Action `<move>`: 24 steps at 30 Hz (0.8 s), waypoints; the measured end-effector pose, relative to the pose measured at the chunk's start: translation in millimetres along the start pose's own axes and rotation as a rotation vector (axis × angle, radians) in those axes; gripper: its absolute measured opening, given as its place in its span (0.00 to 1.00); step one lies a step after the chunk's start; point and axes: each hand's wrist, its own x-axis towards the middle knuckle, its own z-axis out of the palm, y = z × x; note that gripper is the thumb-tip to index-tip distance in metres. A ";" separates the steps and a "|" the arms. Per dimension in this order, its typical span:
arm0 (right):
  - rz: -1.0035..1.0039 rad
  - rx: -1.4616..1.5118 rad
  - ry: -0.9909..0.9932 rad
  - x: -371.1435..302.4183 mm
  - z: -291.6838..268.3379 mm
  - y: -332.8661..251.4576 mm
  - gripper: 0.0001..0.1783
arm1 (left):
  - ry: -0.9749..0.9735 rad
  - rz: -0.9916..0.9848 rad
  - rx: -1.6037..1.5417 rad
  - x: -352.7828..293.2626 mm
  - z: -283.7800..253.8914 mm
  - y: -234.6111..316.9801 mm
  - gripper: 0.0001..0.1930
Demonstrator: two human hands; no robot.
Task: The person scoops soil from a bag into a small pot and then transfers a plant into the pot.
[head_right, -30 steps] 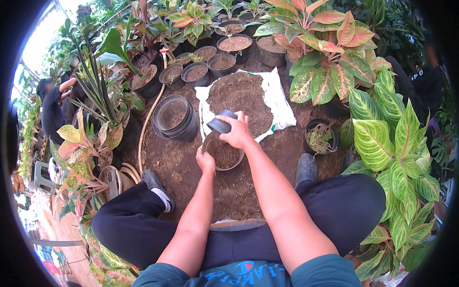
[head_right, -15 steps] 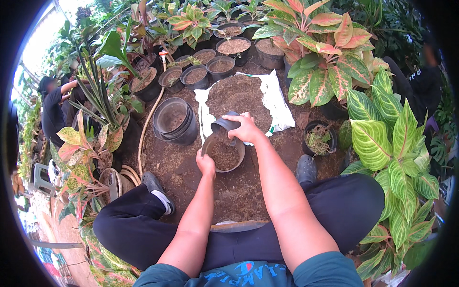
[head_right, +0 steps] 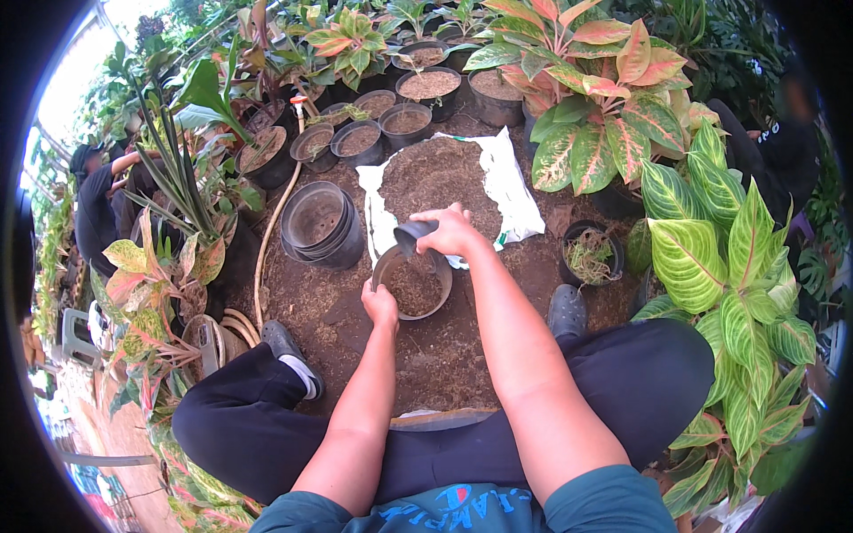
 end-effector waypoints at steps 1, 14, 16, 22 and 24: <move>0.035 -0.005 0.064 0.3 0.1 -0.6 0.46 | -0.006 -0.015 0.015 -1.0 0.5 2.1 0.15; -0.036 -0.001 -0.068 -1.6 1.5 -2.1 0.43 | -0.011 -0.035 0.079 -10.2 -4.6 17.8 0.18; -0.004 0.014 0.017 -3.1 6.2 -7.1 0.43 | -0.024 -0.006 0.147 -8.9 -7.2 19.0 0.24; -0.034 -0.096 -0.069 -3.1 2.4 -10.6 0.45 | 0.100 0.243 0.669 -42.7 -4.5 64.3 0.46; -0.050 -0.132 -0.055 -2.8 4.8 -9.3 0.47 | 0.016 0.323 0.770 -44.4 -3.0 70.5 0.50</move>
